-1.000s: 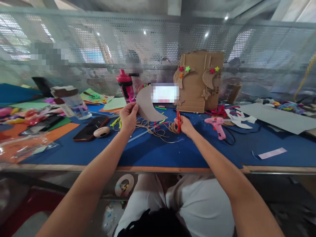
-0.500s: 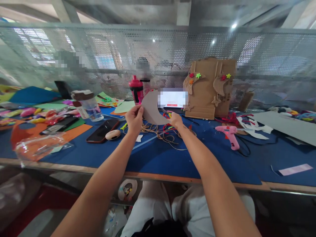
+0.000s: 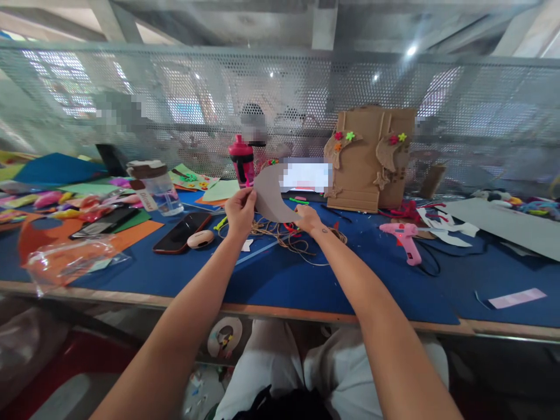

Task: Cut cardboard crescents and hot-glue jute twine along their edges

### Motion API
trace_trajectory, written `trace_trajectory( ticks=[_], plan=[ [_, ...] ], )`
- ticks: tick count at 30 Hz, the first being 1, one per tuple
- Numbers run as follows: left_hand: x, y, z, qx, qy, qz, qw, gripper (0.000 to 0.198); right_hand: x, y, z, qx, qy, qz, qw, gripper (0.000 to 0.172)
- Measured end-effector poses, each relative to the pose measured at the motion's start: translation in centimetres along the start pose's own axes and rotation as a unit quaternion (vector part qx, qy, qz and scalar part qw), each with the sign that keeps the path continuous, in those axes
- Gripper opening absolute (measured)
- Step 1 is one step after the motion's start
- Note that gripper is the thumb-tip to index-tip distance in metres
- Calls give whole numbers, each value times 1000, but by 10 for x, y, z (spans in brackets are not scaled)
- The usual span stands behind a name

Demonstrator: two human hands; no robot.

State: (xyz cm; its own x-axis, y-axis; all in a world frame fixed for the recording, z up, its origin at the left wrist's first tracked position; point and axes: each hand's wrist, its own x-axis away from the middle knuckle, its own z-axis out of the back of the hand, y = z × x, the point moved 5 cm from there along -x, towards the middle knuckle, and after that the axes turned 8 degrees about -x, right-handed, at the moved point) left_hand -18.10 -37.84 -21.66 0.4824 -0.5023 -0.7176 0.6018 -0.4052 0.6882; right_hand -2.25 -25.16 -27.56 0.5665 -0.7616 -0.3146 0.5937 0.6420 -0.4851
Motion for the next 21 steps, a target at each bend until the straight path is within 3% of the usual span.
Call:
trace_trajectory(
  ticks=[7, 11, 21],
  plan=[
    [2, 2, -6, -20, -30, -16, 999, 20, 42, 10, 39, -187, 10, -38, 981, 31],
    [8, 5, -15, -31, -64, -27, 997, 19, 73, 2, 54, -274, 4, -23, 962, 52],
    [24, 7, -35, 3, -128, 7, 992, 12, 111, 3, 50, -337, 18, -17, 941, 33]
  ],
)
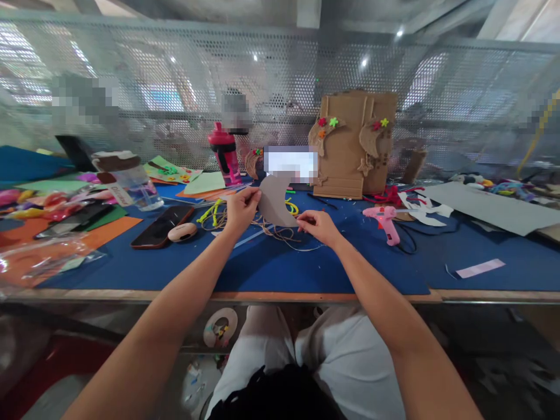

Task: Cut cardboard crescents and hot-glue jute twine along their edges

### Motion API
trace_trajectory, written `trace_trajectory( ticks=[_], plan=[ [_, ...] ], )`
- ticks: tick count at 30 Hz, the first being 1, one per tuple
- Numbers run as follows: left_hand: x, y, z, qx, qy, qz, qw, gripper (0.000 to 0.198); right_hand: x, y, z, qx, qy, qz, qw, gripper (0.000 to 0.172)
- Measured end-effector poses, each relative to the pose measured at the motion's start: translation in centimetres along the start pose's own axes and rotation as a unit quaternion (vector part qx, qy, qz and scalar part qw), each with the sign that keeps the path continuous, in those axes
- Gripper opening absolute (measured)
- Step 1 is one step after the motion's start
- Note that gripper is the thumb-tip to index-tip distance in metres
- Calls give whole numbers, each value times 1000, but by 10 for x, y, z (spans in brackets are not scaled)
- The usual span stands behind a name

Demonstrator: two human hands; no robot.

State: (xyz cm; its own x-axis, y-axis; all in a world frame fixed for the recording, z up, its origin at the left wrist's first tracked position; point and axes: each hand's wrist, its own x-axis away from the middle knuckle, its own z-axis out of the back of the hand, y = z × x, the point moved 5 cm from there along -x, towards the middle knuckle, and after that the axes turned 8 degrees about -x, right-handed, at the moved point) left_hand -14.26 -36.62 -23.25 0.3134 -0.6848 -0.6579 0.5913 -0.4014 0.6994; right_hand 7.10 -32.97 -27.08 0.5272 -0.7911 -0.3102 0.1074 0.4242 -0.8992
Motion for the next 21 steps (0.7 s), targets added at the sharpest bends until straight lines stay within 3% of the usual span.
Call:
trace_trajectory(
  ticks=[5, 9, 13, 21],
  plan=[
    [3, -6, -16, 107, -53, 69, 990, 24, 3, 3, 6, -8, 38, 10, 999, 34],
    [13, -3, -34, 193, -147, 136, 960, 40, 2, 1, 10, -1, 78, 36, 996, 33],
    [29, 5, -49, 236, -231, 174, 928, 40, 3, -1, 8, 5, 87, 53, 995, 33],
    [37, 5, -60, 278, -241, 206, 907, 34, 2, 3, 5, 57, 64, 42, 995, 41]
  ],
)
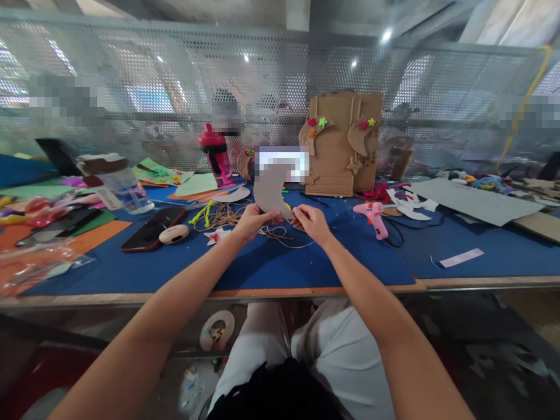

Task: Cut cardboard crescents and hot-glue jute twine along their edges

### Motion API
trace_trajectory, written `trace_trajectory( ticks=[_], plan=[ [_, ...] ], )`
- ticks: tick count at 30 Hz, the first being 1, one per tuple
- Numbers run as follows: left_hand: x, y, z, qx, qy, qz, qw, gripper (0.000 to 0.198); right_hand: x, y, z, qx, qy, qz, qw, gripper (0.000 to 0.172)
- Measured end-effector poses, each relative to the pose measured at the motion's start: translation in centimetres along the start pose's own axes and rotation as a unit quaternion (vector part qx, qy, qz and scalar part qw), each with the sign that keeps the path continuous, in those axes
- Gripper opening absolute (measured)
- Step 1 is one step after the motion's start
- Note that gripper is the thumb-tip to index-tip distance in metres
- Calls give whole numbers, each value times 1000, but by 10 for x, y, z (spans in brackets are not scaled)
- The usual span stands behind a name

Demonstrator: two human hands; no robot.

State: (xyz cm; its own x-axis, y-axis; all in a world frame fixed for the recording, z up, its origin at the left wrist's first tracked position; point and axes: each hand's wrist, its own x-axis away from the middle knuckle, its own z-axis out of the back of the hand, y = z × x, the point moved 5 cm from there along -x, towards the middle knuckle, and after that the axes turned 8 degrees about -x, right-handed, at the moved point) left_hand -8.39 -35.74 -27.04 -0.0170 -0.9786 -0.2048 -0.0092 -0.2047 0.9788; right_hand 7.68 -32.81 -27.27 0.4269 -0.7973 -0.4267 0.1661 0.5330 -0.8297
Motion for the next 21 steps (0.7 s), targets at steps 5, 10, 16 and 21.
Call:
trace_trajectory(
  ticks=[5, 10, 16, 21],
  plan=[
    [0, 4, 2, 12, 18, -8, 1000, 30, -6, 12, 1, 121, -19, 3, 992, 31],
    [0, 8, 6, 27, 44, -24, 998, 26, -8, 13, -24, 252, -115, 34, 960, 29],
    [2, 20, 16, 54, 86, -48, 994, 26, -11, -1, -54, 348, -190, 81, 914, 32],
    [-2, 37, 52, 92, 182, -90, 975, 24, -33, -5, -35, 385, -155, 50, 908, 31]
  ],
)
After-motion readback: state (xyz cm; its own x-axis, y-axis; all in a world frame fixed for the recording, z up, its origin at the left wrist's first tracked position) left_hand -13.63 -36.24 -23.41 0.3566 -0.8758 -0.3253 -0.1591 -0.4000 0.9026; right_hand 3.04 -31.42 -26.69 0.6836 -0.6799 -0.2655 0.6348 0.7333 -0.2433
